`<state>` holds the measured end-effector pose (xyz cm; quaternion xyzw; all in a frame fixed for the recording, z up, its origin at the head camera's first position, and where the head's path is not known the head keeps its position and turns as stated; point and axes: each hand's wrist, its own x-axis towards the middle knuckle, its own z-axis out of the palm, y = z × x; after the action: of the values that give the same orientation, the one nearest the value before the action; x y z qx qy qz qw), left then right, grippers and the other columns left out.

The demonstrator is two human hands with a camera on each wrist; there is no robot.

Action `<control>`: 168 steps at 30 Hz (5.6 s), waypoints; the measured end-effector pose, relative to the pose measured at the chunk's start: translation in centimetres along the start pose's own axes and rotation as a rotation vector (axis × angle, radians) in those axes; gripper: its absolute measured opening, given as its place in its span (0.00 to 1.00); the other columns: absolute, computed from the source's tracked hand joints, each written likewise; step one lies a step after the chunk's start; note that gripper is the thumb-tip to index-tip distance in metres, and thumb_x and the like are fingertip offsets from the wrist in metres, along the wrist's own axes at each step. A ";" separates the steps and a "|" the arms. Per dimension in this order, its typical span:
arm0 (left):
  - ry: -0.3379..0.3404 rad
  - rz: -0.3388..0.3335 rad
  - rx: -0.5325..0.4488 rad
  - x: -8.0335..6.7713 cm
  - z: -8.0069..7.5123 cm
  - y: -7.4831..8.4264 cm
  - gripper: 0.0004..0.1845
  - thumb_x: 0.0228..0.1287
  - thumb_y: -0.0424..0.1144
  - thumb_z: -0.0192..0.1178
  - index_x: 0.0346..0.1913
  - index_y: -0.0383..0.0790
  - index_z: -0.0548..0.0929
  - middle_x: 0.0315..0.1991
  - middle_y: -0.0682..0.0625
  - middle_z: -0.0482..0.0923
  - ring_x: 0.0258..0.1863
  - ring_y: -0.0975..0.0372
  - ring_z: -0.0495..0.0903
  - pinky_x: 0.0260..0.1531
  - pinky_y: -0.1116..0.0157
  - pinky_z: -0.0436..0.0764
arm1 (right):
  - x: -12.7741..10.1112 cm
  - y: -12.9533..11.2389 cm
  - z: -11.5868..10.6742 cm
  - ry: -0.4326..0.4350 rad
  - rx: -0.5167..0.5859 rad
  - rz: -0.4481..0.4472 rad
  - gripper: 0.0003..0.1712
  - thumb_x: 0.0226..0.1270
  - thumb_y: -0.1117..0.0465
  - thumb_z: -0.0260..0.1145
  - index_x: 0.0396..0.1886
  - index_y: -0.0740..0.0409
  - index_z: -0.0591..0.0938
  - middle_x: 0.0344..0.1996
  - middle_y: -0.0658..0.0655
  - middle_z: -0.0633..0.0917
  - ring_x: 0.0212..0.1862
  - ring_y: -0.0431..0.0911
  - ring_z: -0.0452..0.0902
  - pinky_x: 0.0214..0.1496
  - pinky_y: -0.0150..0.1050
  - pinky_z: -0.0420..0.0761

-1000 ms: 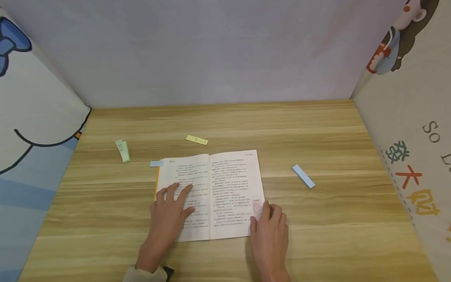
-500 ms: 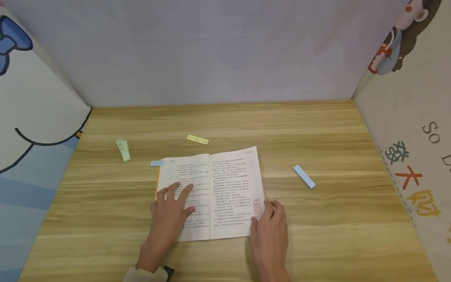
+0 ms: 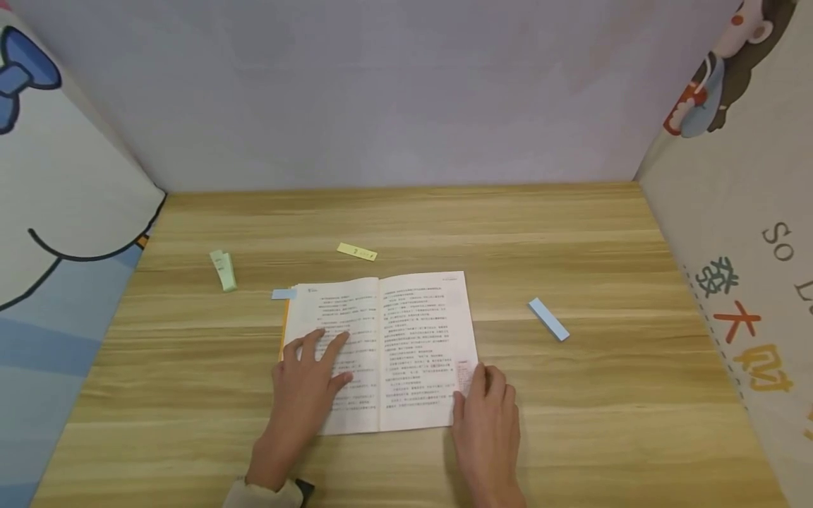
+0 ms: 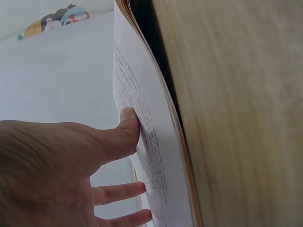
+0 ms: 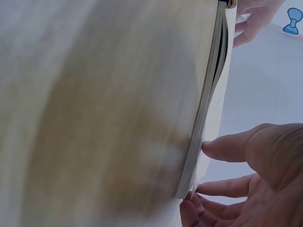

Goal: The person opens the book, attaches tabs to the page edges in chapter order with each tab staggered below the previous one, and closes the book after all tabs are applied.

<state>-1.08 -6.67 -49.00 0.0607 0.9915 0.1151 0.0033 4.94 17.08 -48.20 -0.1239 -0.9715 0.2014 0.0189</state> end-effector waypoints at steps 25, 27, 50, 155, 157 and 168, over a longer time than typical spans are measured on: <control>-0.006 -0.007 -0.013 -0.1 0.0 0.1 0.35 0.62 0.52 0.72 0.72 0.54 0.76 0.71 0.38 0.71 0.68 0.39 0.70 0.55 0.38 0.77 | 0.4 0.3 -1.1 -0.072 0.343 0.096 0.32 0.72 0.66 0.64 0.73 0.71 0.70 0.66 0.74 0.79 0.68 0.68 0.70 0.69 0.64 0.71; -0.005 -0.007 -0.014 -0.2 0.1 0.1 0.35 0.62 0.52 0.73 0.72 0.54 0.76 0.70 0.38 0.71 0.68 0.39 0.70 0.55 0.38 0.77 | 0.3 0.3 -1.1 -0.090 0.337 0.116 0.34 0.72 0.65 0.64 0.74 0.71 0.69 0.67 0.75 0.77 0.70 0.69 0.68 0.70 0.66 0.70; -0.009 -0.008 -0.030 -0.1 -0.1 0.2 0.35 0.63 0.50 0.72 0.72 0.52 0.76 0.71 0.38 0.70 0.68 0.39 0.69 0.56 0.37 0.76 | -0.8 0.5 0.4 0.263 0.100 -0.206 0.35 0.54 0.76 0.77 0.65 0.69 0.78 0.38 0.74 0.88 0.49 0.70 0.81 0.44 0.60 0.84; -0.093 -0.006 -0.265 -0.6 -1.5 -1.9 0.27 0.71 0.43 0.68 0.71 0.50 0.78 0.76 0.41 0.69 0.73 0.40 0.66 0.62 0.33 0.73 | -1.9 -2.4 -1.7 -0.464 0.972 0.005 0.23 0.86 0.55 0.52 0.75 0.49 0.72 0.71 0.55 0.78 0.70 0.47 0.75 0.65 0.32 0.77; -0.086 -0.006 -0.272 -0.5 -1.5 -2.0 0.27 0.71 0.42 0.68 0.71 0.50 0.79 0.75 0.42 0.70 0.74 0.40 0.66 0.62 0.33 0.73 | -2.0 -2.6 -1.5 -0.452 0.915 -0.021 0.23 0.85 0.55 0.53 0.75 0.45 0.72 0.70 0.53 0.79 0.69 0.49 0.76 0.66 0.36 0.78; -0.056 -0.034 -0.368 -0.5 -1.4 -3.1 0.19 0.73 0.38 0.66 0.64 0.44 0.84 0.72 0.42 0.74 0.74 0.44 0.70 0.66 0.37 0.73 | -2.9 -2.6 -0.4 -0.363 0.571 -0.275 0.31 0.83 0.55 0.58 0.80 0.32 0.66 0.75 0.39 0.71 0.76 0.43 0.69 0.75 0.52 0.74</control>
<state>-1.03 -10.02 -48.34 0.0454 0.9541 0.2929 0.0438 7.16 14.19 -46.73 0.0560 -0.8711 0.4789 -0.0931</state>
